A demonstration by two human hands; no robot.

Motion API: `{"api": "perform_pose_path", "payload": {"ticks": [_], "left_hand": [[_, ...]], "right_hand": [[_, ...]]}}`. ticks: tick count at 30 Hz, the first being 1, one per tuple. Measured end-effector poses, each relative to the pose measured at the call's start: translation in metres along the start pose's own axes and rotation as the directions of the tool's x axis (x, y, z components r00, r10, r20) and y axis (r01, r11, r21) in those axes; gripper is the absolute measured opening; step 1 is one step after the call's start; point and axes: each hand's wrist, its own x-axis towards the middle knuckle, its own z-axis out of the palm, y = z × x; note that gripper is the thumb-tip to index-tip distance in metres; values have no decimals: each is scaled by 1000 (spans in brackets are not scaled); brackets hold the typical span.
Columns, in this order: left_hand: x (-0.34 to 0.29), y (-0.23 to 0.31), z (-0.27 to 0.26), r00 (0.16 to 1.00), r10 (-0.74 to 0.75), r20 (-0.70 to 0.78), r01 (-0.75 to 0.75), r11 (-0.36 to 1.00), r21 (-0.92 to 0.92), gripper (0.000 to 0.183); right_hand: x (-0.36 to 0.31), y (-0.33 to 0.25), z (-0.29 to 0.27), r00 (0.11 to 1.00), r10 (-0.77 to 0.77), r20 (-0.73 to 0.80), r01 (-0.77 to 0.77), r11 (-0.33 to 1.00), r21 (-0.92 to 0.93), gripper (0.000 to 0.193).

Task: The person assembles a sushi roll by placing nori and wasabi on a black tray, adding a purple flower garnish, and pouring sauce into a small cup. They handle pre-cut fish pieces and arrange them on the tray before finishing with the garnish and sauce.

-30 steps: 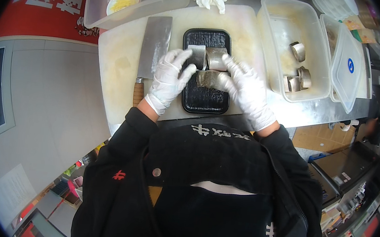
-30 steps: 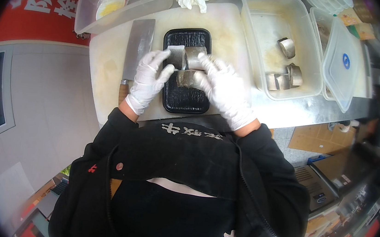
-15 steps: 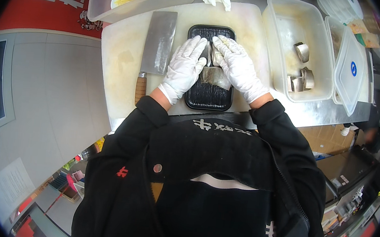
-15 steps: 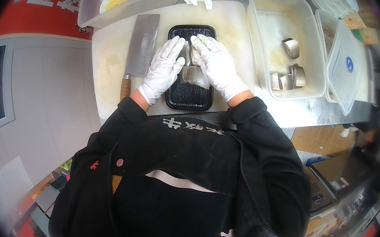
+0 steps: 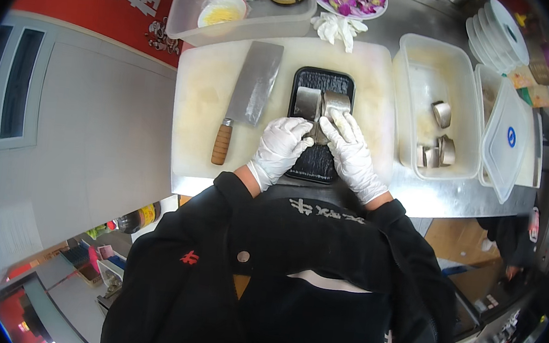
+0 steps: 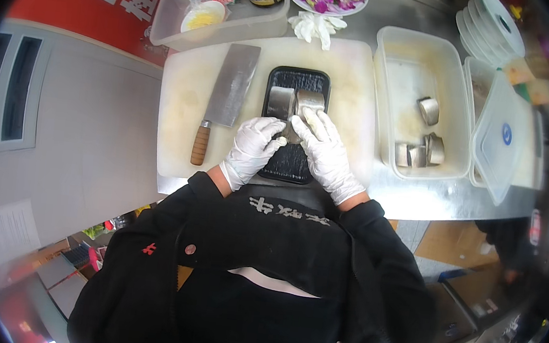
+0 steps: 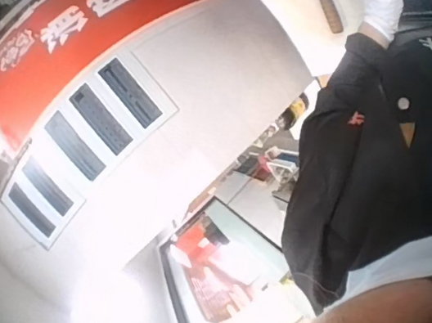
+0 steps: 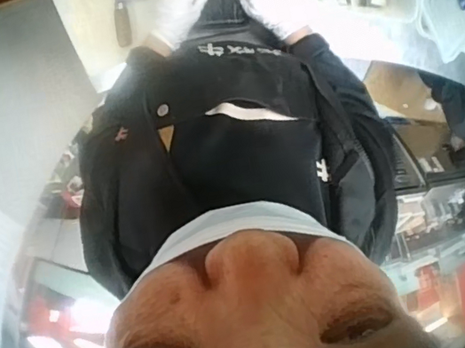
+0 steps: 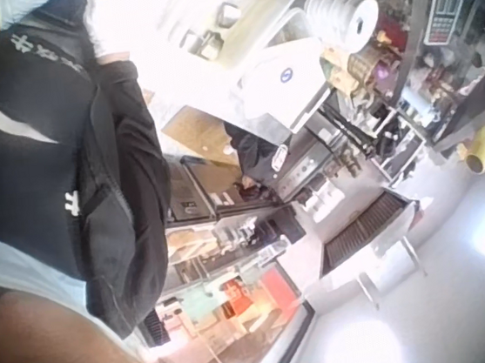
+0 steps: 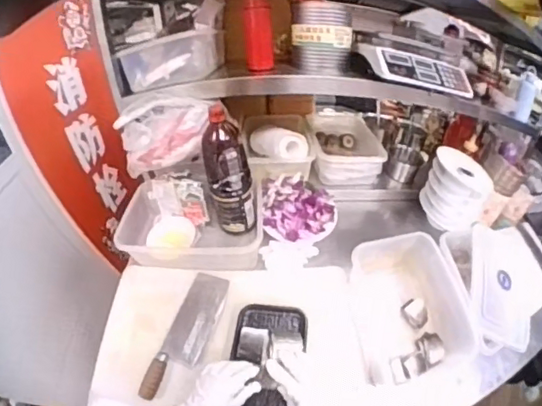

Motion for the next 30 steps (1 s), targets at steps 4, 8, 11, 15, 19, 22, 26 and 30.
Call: {"api": "perform_pose_path", "payload": {"ticks": [4,8,11,15,19,22,26,30], "left_hand": [[-7,-6,-4,994,86,67,-89,996,31,37],[-17,-10,-14,981,115,155,-118,993,6,52],[-14,-7,-24,958,100,270,-112,993,27,56],[-7,-15,-51,987,72,144,-59,993,-98,55],[-21,-72,-96,989,-60,-132,50,995,-83,50],[-49,-128,-118,932,-303,-198,315,948,32,52],[-89,-176,-122,912,-379,-156,403,900,166,52],[-104,-185,-106,944,-310,-115,330,864,380,51]], "right_hand": [[-7,11,8,1000,-6,6,6,1000,-24,65],[-7,8,8,1000,-18,-3,18,997,-68,64],[-2,1,3,1000,-16,17,18,991,-134,63],[-1,-15,-15,1000,26,-6,-26,981,-193,64],[-1,-25,-27,960,207,-190,-240,956,-171,59],[-6,-21,-21,886,358,-293,-392,918,-63,56],[-19,-5,1,886,355,-298,-396,914,-90,49],[-29,6,13,898,323,-297,-398,885,-241,46]]}}
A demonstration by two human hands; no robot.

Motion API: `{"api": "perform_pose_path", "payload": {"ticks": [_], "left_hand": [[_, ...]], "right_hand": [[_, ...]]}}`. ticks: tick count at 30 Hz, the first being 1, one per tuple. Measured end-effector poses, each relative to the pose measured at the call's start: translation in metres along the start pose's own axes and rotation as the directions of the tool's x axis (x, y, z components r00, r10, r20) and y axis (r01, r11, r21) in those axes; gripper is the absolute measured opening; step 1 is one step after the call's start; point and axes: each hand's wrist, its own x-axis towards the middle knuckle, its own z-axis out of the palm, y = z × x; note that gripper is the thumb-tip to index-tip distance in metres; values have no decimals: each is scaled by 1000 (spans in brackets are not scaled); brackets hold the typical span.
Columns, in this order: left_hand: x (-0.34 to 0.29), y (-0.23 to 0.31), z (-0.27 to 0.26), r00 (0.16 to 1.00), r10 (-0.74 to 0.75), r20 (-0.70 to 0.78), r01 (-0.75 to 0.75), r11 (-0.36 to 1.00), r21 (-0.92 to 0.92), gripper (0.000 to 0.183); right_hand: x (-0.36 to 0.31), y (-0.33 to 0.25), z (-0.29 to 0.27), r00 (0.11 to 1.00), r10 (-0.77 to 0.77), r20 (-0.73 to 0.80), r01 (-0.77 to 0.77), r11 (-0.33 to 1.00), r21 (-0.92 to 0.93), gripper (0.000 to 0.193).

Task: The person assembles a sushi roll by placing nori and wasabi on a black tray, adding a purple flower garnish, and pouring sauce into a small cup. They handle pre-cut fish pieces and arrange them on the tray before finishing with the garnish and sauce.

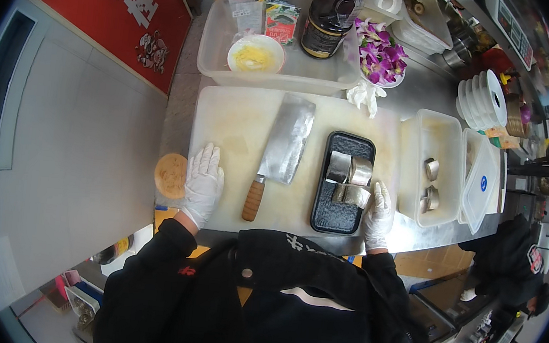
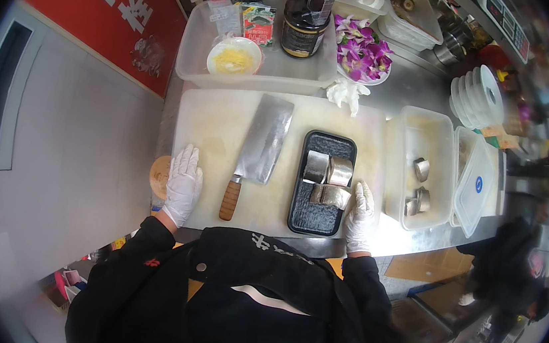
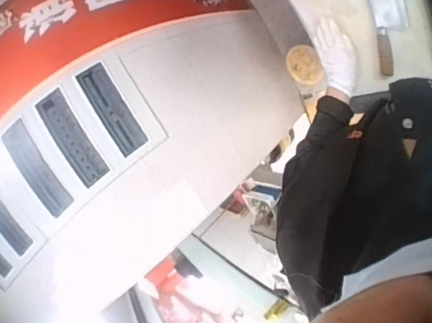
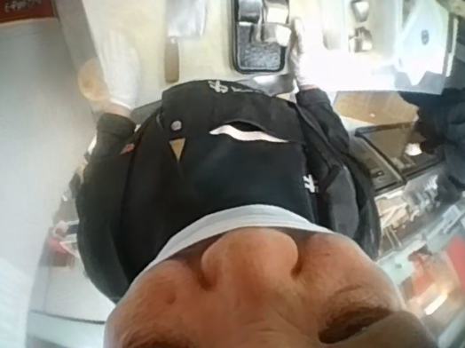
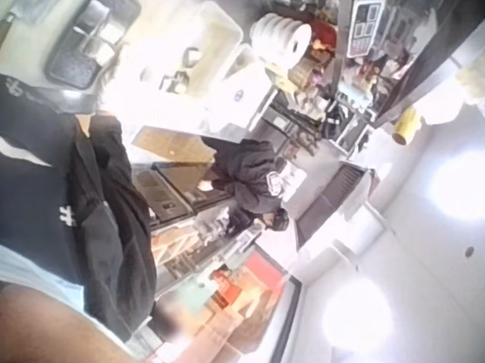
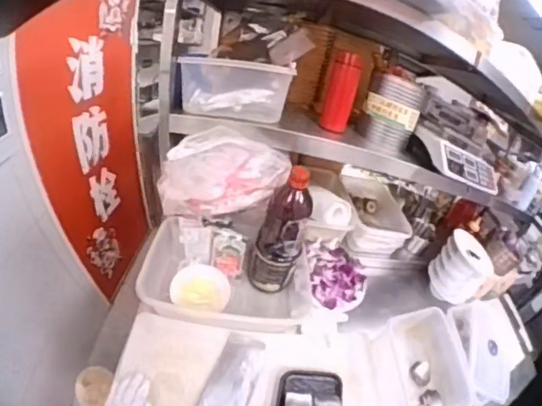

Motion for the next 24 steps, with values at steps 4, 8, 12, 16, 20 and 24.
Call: {"api": "perform_pose_path", "payload": {"ticks": [4,8,12,16,20,24], "left_hand": [[1,2,1,1000,-8,18,8,1000,-11,50],[4,3,-4,999,-5,34,6,999,-40,51],[4,5,-6,1000,4,28,-3,1000,-30,51],[4,5,-7,1000,5,16,-4,1000,-6,50],[5,5,-7,1000,-9,16,9,1000,-30,49],[1,3,-5,1000,2,-15,-2,999,-49,48]], "right_hand": [[0,1,-1,1000,3,9,-3,1000,-7,46],[1,-4,-4,999,37,15,-37,999,-10,40],[2,-8,-6,993,110,43,-107,993,-51,39],[5,-12,-9,997,74,30,-74,997,-10,42],[6,-11,-9,1000,27,-13,-28,999,-43,40],[0,-2,-2,999,24,-23,-24,1000,-16,38]]}}
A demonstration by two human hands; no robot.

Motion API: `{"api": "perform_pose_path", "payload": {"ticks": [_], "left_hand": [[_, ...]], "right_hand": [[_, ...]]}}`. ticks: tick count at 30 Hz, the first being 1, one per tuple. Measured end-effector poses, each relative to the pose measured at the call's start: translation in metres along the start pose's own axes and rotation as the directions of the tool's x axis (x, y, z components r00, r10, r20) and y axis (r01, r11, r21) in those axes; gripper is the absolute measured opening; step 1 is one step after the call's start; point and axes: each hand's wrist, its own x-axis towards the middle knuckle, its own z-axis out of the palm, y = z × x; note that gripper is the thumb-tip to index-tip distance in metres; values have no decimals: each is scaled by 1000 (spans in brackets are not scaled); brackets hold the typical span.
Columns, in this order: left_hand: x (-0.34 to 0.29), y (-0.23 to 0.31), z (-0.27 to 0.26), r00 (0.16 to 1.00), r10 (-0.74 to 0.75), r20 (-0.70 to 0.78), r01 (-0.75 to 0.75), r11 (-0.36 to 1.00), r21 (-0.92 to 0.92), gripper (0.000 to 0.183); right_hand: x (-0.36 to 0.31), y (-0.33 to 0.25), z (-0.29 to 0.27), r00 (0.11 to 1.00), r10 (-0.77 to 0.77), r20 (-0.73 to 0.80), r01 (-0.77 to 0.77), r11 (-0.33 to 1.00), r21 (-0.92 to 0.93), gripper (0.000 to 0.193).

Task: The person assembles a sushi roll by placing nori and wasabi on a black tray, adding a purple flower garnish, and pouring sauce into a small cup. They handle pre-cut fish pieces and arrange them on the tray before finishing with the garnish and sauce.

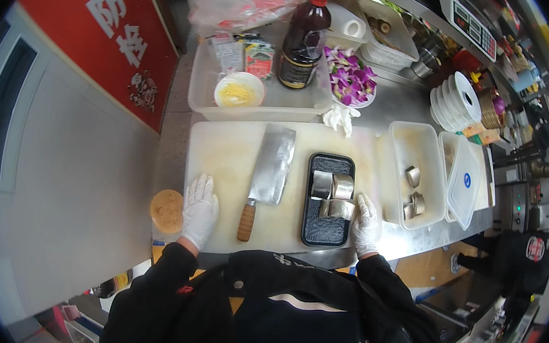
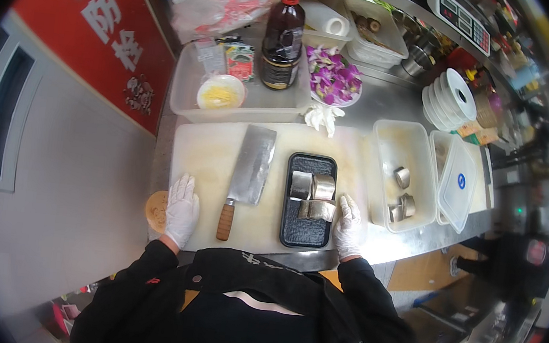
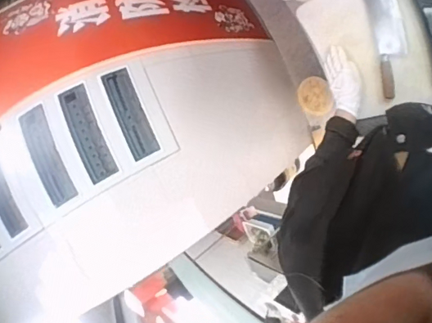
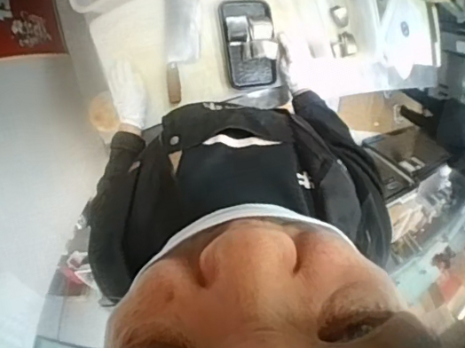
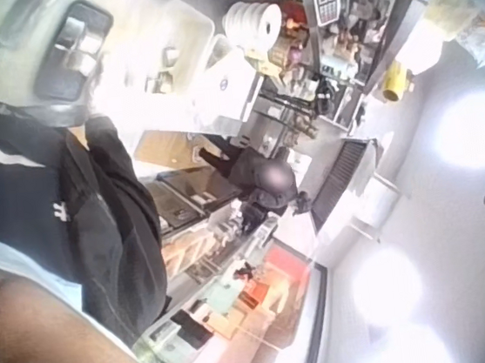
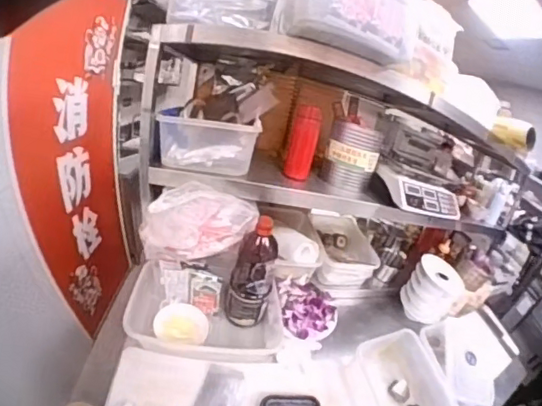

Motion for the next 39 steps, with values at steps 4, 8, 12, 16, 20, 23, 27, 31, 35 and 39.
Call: {"api": "perform_pose_path", "payload": {"ticks": [4,8,12,16,20,23,27,31,35,39], "left_hand": [[-6,0,3,998,25,-49,-25,1000,3,46],[-9,4,5,994,-23,-104,22,1000,-13,45],[-10,1,8,992,-10,-127,7,1000,-28,44],[-9,-9,9,975,23,-221,-68,978,-196,40],[-10,-17,-2,898,-440,-16,155,350,-924,43],[-40,-43,-24,825,-545,152,184,3,-983,48],[-130,-124,-51,825,-551,127,184,49,-982,51],[-234,-213,-59,672,-647,360,326,-178,-929,59],[-320,-282,-78,541,-710,450,399,-254,-881,58],[-336,-327,-94,489,-715,499,476,-260,-840,57]], "right_hand": [[-4,12,8,987,-134,-89,141,987,80,42],[-6,23,11,993,-104,-61,112,984,140,54],[-10,34,18,985,-109,-135,133,973,186,60],[-13,37,18,992,-15,-124,39,980,196,54],[-8,1,-11,940,341,-33,-267,790,552,49],[-15,-67,-44,955,181,-235,-11,812,583,46],[-53,-206,-27,996,-41,-73,77,790,608,49],[-79,-340,65,959,-271,87,197,853,484,57],[-81,-401,140,894,-384,230,336,915,224,60],[-86,-404,164,855,-423,301,462,884,-71,58]]}}
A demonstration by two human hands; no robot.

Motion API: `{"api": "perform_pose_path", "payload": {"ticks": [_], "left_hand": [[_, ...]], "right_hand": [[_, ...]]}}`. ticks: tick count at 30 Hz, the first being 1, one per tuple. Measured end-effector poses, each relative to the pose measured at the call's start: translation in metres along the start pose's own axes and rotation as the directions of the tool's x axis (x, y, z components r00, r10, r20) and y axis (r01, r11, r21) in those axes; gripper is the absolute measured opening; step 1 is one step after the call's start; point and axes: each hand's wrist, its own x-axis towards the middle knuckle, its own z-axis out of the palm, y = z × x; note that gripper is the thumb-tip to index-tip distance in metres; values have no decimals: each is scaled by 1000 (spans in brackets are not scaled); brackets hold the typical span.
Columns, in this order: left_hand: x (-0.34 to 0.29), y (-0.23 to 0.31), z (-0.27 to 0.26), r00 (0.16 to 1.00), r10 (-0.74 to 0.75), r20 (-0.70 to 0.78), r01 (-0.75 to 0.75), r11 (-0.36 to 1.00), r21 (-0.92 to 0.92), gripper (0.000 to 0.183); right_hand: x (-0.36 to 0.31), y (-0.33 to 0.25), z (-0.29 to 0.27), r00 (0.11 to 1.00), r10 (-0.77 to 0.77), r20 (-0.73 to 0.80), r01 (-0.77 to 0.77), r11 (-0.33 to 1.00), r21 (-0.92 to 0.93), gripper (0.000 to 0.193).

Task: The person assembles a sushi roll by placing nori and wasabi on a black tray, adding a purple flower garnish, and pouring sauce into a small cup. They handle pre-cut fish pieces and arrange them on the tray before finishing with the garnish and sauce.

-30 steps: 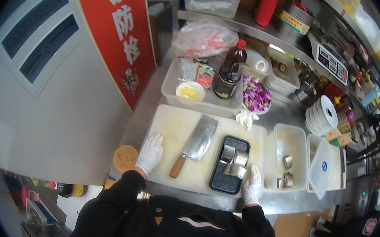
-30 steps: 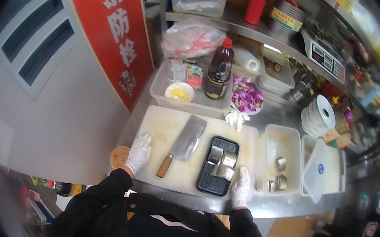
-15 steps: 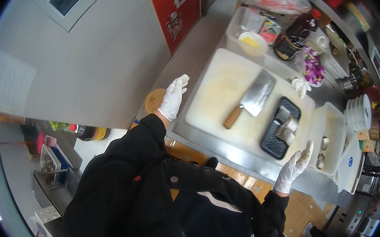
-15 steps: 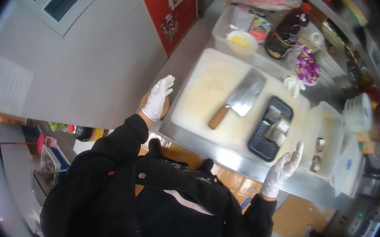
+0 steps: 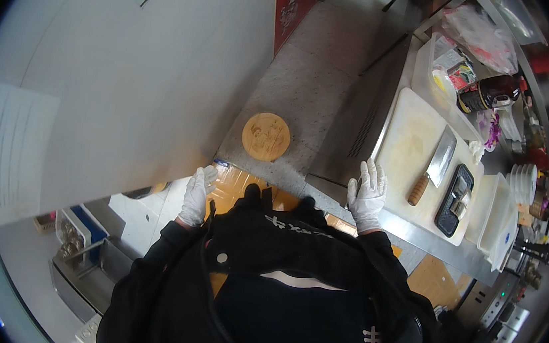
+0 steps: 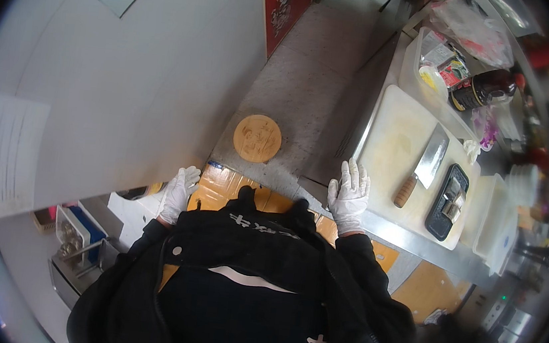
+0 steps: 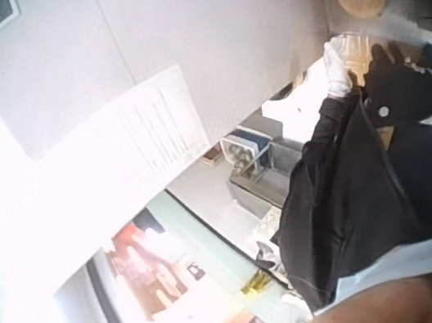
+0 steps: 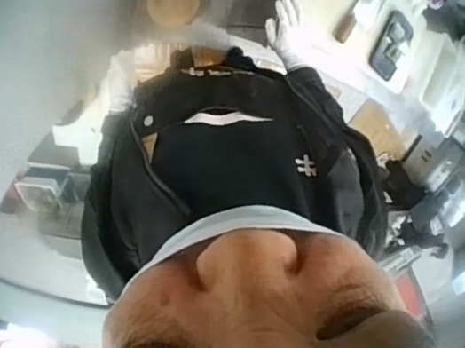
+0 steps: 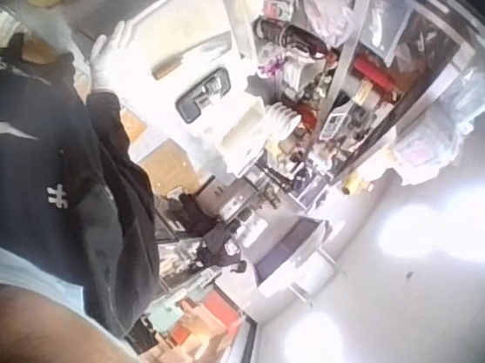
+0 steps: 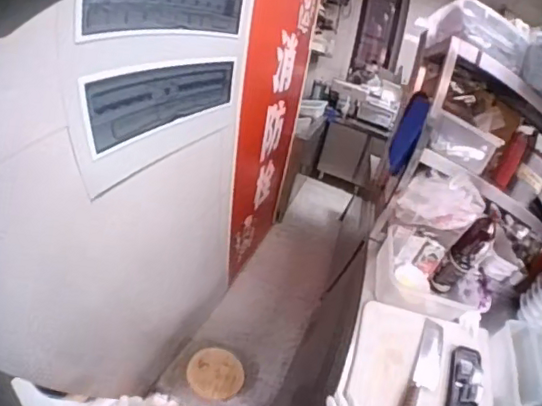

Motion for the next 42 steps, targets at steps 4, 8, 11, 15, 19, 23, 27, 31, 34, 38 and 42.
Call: {"api": "perform_pose_path", "payload": {"ticks": [4,8,11,15,19,23,27,31,34,38,42], "left_hand": [[18,33,23,993,47,110,-42,998,-47,55],[31,79,69,932,234,278,-202,970,-138,54],[39,107,93,942,185,280,-155,980,-125,56],[62,128,126,904,242,352,-211,969,-126,54],[72,141,167,850,213,482,-175,977,-124,51],[82,162,233,773,178,609,-173,983,-68,48],[95,185,302,684,132,718,-218,976,27,43],[116,212,371,605,146,783,-261,965,22,40],[149,247,402,558,190,808,-276,961,-35,40],[221,311,432,550,298,780,-295,943,-153,40],[292,380,465,519,341,784,-299,931,-208,43]], "right_hand": [[-5,2,8,1000,3,-1,-3,996,-87,53],[-4,4,9,996,32,-79,-26,997,70,53],[-7,3,5,979,-15,-205,21,999,27,55],[-13,0,1,988,103,-113,-95,993,72,57],[-16,4,2,969,124,-214,-85,979,183,55],[-9,13,8,912,71,-404,10,981,195,52],[-7,18,15,895,103,-435,-39,987,154,50],[-13,11,23,898,324,-298,-241,928,283,51],[-3,0,28,793,563,-233,-454,801,391,53],[68,1,26,486,724,-489,-427,685,591,55],[200,32,-19,337,840,-425,-514,542,665,56]]}}
